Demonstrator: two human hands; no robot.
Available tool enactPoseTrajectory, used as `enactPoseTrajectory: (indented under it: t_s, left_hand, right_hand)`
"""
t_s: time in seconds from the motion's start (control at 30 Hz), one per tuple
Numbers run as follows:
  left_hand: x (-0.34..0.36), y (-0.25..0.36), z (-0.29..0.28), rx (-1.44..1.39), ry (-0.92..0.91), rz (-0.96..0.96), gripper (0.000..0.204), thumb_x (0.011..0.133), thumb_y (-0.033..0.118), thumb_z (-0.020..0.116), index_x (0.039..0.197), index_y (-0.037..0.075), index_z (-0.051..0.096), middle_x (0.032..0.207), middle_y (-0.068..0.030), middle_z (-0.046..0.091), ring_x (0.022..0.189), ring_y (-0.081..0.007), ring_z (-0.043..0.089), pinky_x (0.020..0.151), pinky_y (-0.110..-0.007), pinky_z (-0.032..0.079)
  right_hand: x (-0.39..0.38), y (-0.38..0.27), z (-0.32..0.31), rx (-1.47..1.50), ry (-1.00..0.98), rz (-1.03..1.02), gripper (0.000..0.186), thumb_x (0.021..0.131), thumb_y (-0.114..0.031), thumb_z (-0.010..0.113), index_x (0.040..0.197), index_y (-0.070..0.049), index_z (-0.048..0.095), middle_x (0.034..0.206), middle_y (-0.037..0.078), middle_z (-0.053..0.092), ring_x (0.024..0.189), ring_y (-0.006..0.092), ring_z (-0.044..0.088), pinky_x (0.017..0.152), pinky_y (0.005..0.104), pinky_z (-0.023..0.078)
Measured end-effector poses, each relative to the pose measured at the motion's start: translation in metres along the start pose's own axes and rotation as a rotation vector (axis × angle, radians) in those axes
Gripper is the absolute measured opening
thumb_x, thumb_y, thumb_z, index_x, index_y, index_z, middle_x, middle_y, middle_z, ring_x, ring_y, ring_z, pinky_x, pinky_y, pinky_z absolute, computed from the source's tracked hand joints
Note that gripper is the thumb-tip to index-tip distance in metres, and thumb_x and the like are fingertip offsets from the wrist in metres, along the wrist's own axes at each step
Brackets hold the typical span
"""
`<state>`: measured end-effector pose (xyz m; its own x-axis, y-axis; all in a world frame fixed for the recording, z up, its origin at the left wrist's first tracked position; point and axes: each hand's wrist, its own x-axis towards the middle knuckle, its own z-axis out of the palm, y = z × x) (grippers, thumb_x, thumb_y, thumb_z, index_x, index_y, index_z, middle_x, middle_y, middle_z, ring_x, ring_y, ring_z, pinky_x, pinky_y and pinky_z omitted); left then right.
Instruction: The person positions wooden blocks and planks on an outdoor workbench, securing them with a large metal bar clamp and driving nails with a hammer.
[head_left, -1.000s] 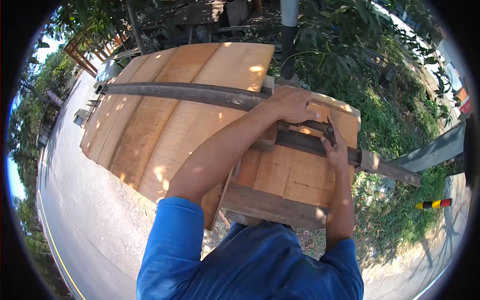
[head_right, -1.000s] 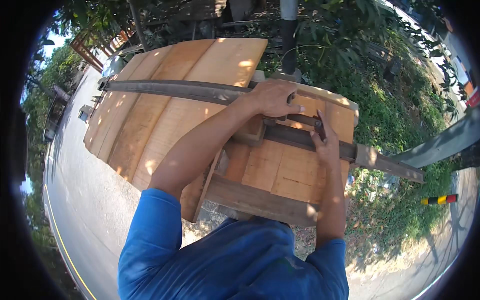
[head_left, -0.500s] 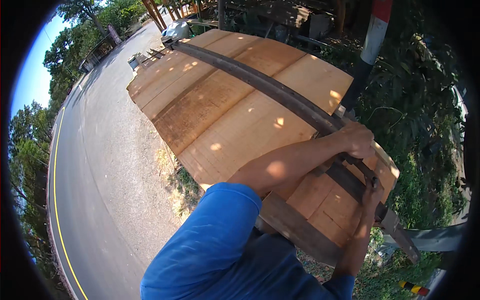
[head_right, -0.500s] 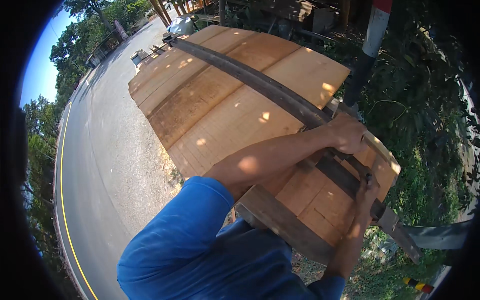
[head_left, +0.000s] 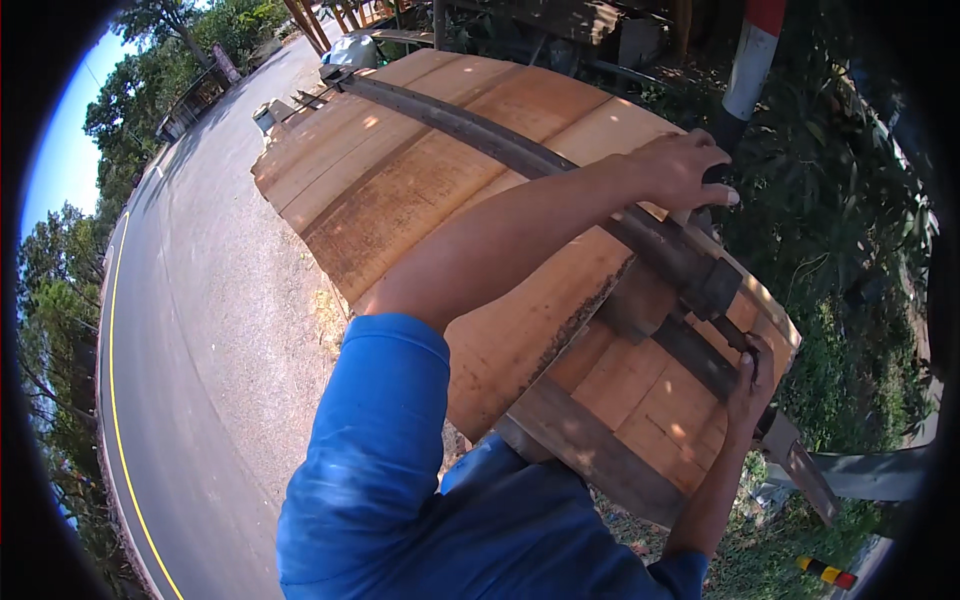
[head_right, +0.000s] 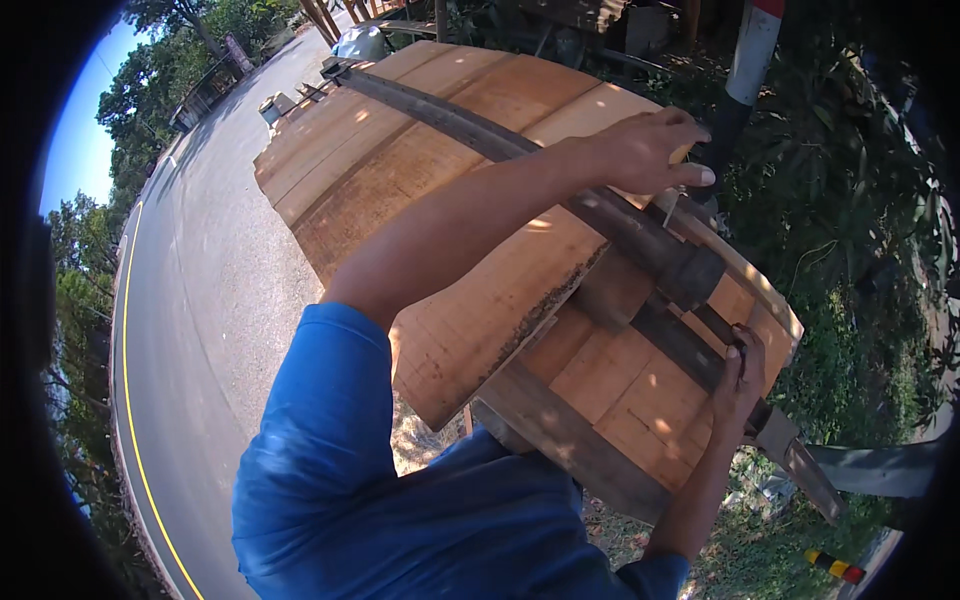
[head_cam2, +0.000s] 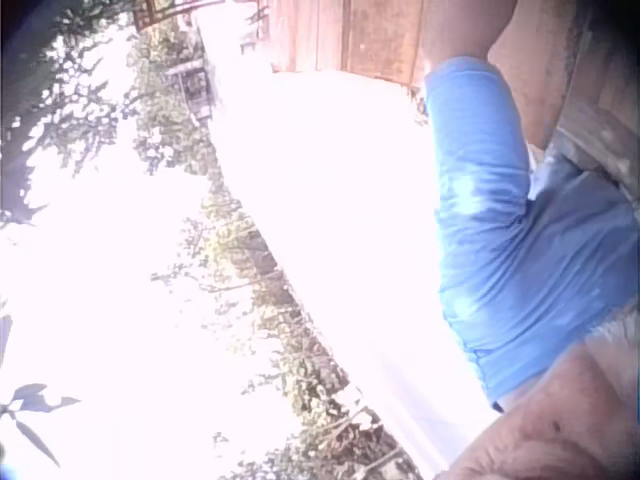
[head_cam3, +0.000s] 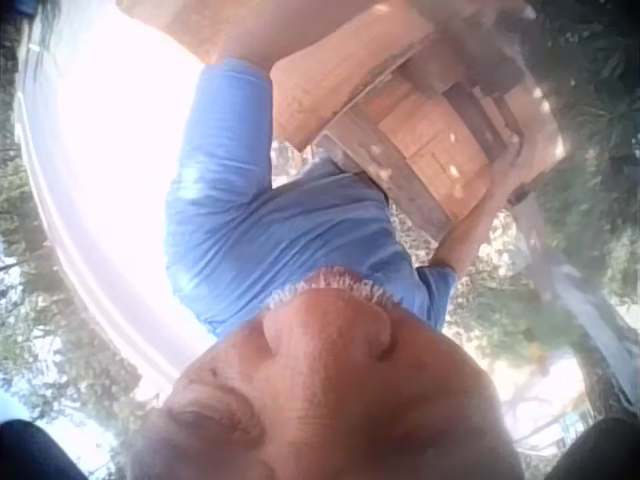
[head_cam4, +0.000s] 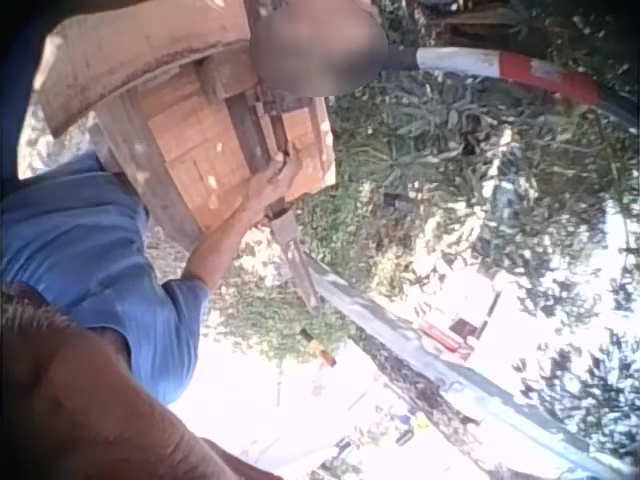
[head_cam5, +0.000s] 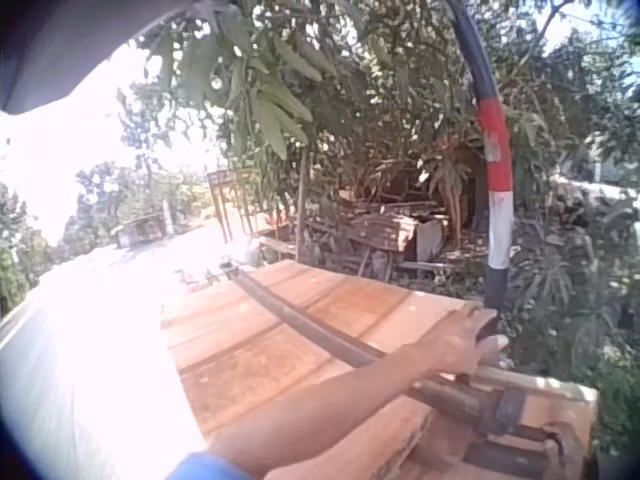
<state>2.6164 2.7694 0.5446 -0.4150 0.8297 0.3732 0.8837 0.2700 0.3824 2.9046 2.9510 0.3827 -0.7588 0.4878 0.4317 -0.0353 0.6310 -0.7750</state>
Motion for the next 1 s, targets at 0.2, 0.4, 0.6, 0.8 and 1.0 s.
enactPoseTrajectory:
  t_s: [0.2,0.4,0.6,0.8,1.0]
  left_hand:
    - [-0.024,-0.192,-0.145,0.584,0.442,-0.200,0.065,0.098,0.059,0.043,0.146,0.014,0.044,0.150,-0.0214,0.039,0.143,-0.0381,0.031,0.115,-0.060,0.024]
    - [-0.126,-0.275,-0.071,0.449,-0.014,-0.677,0.068,0.101,0.062,0.025,0.155,0.022,0.029,0.164,-0.0166,0.015,0.151,-0.0372,0.011,0.120,-0.061,0.007]
    - [-0.118,-0.277,-0.092,0.433,0.056,-0.627,0.067,0.101,0.059,0.032,0.153,0.017,0.035,0.162,-0.0170,0.021,0.150,-0.0377,0.016,0.120,-0.059,0.009]
    - [-0.059,-0.146,-0.049,0.213,-0.023,-0.418,0.063,0.101,0.055,0.039,0.141,0.008,0.049,0.142,-0.0230,0.051,0.135,-0.0387,0.045,0.112,-0.048,0.035]
    - [-0.010,0.066,0.082,0.054,-0.206,-0.059,0.068,0.093,0.060,0.053,0.117,-0.002,0.065,0.116,-0.0236,0.067,0.114,-0.0361,0.063,0.096,-0.046,0.049]
  right_hand:
    - [-0.002,0.000,0.000,0.147,0.105,-0.078,0.026,0.100,-0.018,0.054,0.115,0.003,0.061,0.120,0.015,0.063,0.116,0.0251,0.058,0.101,0.0371,0.044]
    - [0.004,-0.028,-0.002,0.170,0.271,-0.186,0.030,0.100,-0.019,0.054,0.116,0.005,0.061,0.115,0.018,0.066,0.112,0.0262,0.062,0.102,0.0382,0.046]
    - [-0.003,-0.036,0.007,0.166,0.223,-0.187,0.040,0.104,-0.032,0.049,0.118,0.004,0.061,0.103,0.014,0.068,0.098,0.0230,0.065,0.087,0.0329,0.049]
    - [0.005,-0.048,-0.004,0.095,0.203,-0.215,0.038,0.104,-0.032,0.049,0.122,-0.001,0.061,0.093,0.011,0.068,0.089,0.0213,0.067,0.081,0.0331,0.053]
    - [0.016,-0.064,0.009,0.062,0.339,-0.450,0.027,0.096,-0.008,0.057,0.122,0.000,0.061,0.083,0.012,0.063,0.074,0.0214,0.065,0.064,0.0303,0.050]
